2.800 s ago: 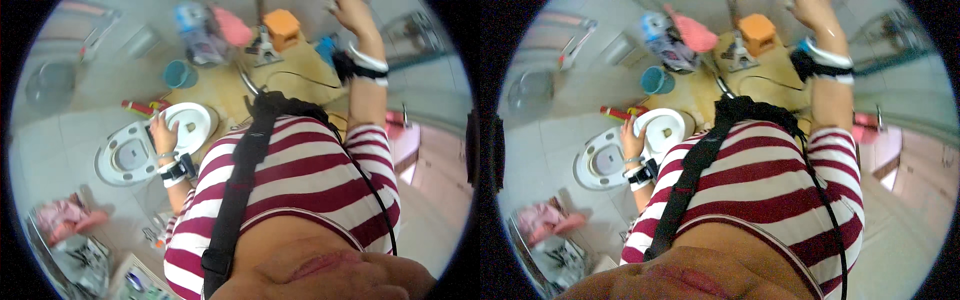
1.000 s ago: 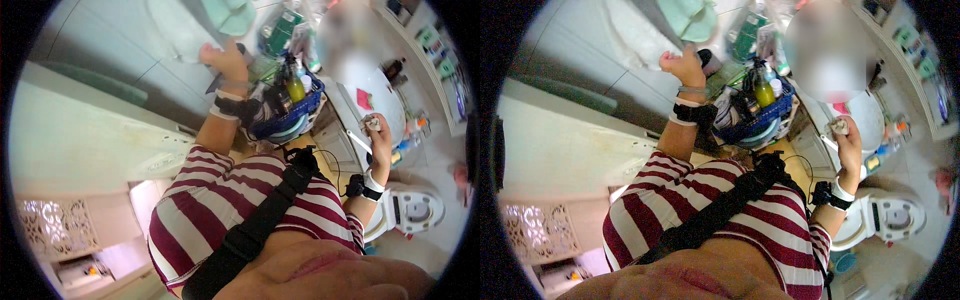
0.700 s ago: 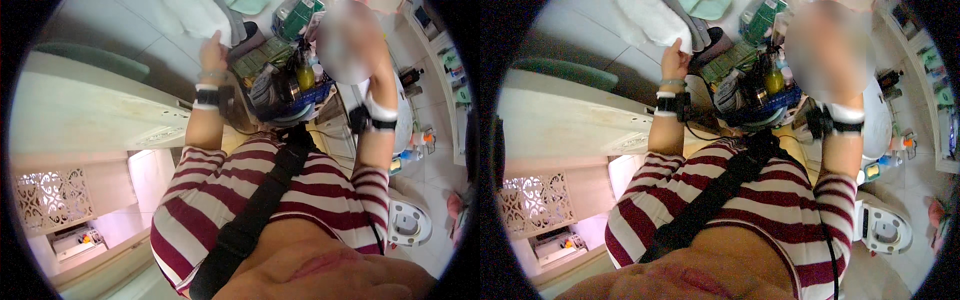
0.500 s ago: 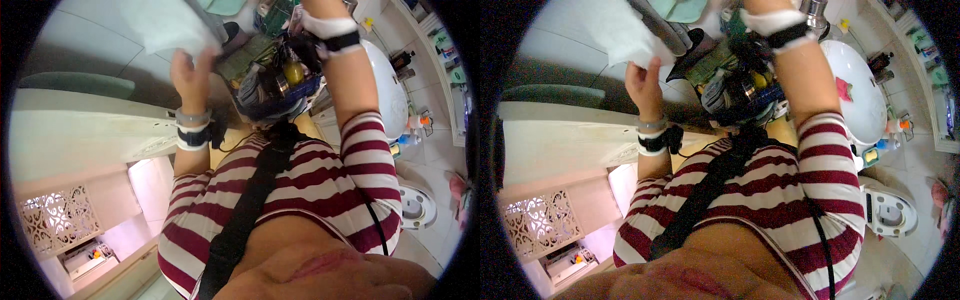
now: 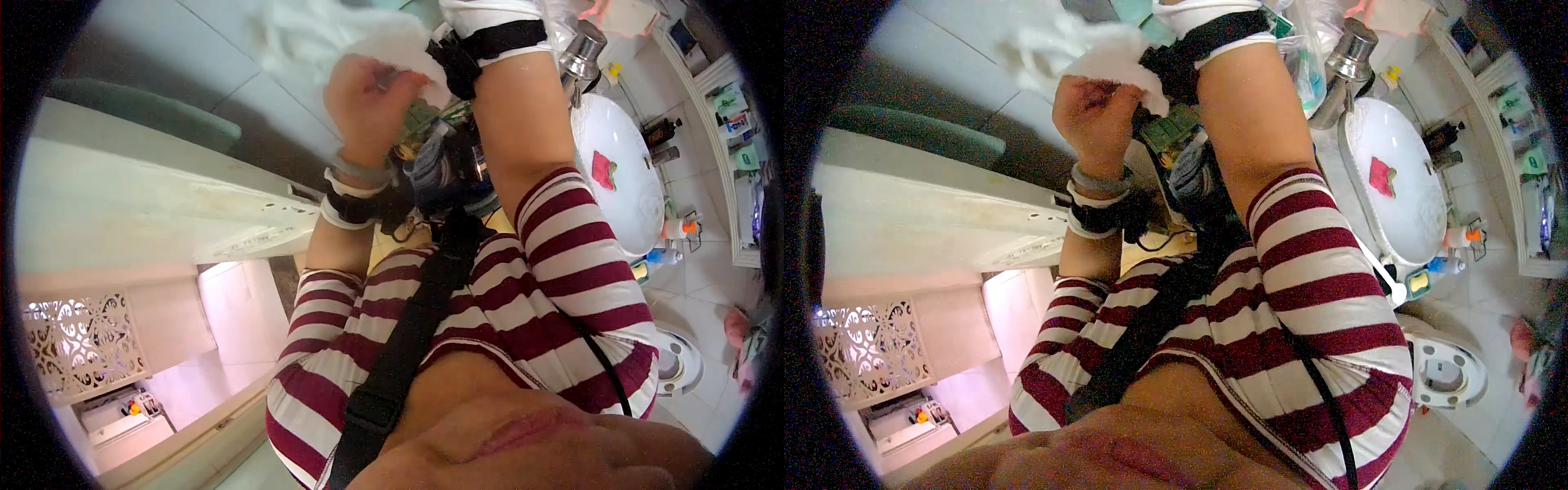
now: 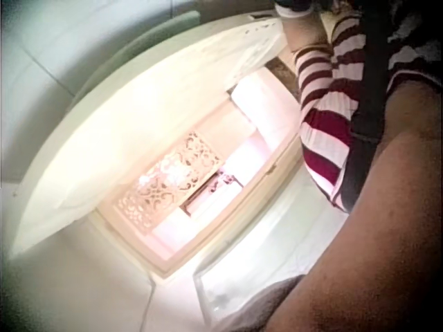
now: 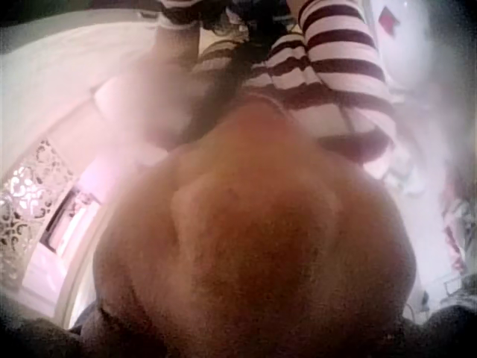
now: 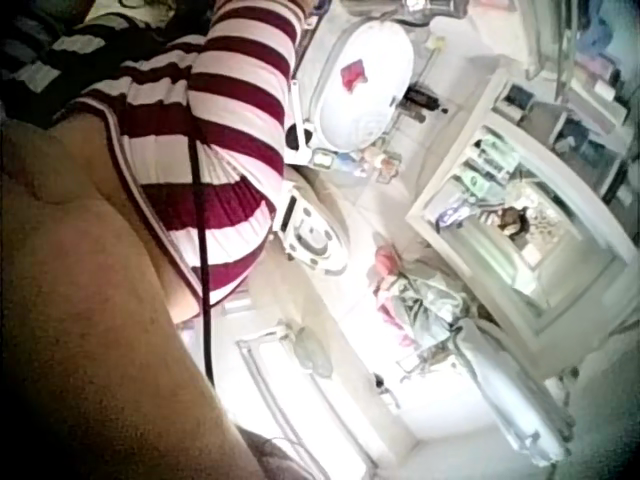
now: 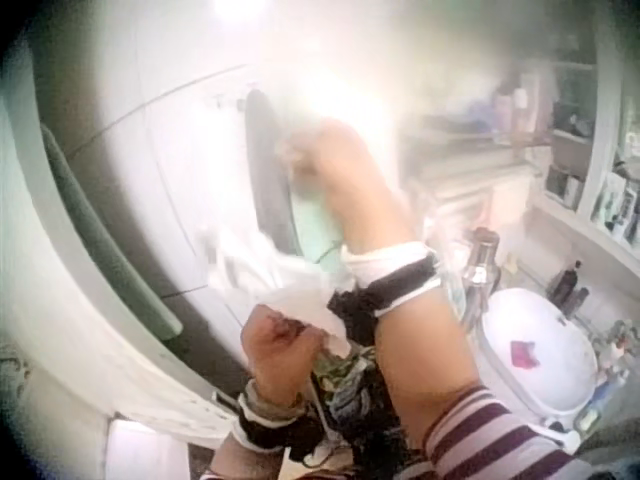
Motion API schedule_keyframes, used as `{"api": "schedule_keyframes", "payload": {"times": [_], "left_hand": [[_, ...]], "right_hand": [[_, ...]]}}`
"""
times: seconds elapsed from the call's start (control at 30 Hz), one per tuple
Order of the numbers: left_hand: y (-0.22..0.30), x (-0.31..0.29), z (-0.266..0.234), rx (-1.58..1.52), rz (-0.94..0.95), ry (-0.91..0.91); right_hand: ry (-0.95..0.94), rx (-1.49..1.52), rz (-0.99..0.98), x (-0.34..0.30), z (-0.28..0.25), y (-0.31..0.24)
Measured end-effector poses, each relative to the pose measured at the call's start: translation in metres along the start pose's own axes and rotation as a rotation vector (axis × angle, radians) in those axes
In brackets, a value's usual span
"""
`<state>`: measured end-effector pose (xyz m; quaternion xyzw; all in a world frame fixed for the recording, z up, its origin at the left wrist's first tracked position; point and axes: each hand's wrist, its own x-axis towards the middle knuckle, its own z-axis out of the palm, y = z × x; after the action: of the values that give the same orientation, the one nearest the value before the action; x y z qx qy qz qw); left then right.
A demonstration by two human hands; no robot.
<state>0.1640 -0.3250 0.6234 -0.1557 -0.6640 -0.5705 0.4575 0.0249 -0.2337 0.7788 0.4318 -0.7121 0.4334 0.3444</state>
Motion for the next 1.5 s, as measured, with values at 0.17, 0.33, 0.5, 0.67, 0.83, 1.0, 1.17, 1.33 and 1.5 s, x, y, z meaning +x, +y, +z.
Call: {"api": "schedule_keyframes", "payload": {"times": [0.17, 0.33, 0.5, 0.67, 0.83, 1.0, 1.17, 1.33, 1.5], "left_hand": [[-0.047, 0.061, 0.014, 0.134, 0.27, 0.015], [-0.048, 0.079, -0.006, 0.018, 0.151, 0.247], [-0.04, 0.083, -0.028, -0.366, -0.263, 0.263], [-0.007, 0.119, -0.004, 0.348, -0.023, -0.104], [-0.044, 0.141, -0.017, 0.325, -0.146, -0.01], [-0.09, 0.157, -0.034, -0.185, -0.164, 0.621], [-0.083, 0.166, -0.032, -0.302, -0.11, 0.754], [-0.069, 0.155, -0.035, -0.526, -0.202, 0.685], [-0.051, 0.139, -0.045, -0.603, -0.491, 0.356]], "right_hand": [[0.257, -0.042, -0.363, 0.026, -0.001, 0.064], [0.161, -0.264, -0.356, 0.008, -0.015, 0.081], [-0.512, 0.721, 0.578, -0.059, -0.028, 0.003], [-0.531, 1.149, 0.396, -0.11, 0.038, 0.001], [-0.439, 0.802, 0.704, -0.135, 0.012, 0.0], [-0.505, 0.597, 0.482, -0.162, 0.028, -0.019], [-0.235, 0.031, -0.074, -0.172, 0.026, -0.022], [-0.066, 0.163, -0.038, -0.174, 0.033, -0.004], [-0.11, -0.234, -0.093, -0.16, 0.016, 0.027]]}}
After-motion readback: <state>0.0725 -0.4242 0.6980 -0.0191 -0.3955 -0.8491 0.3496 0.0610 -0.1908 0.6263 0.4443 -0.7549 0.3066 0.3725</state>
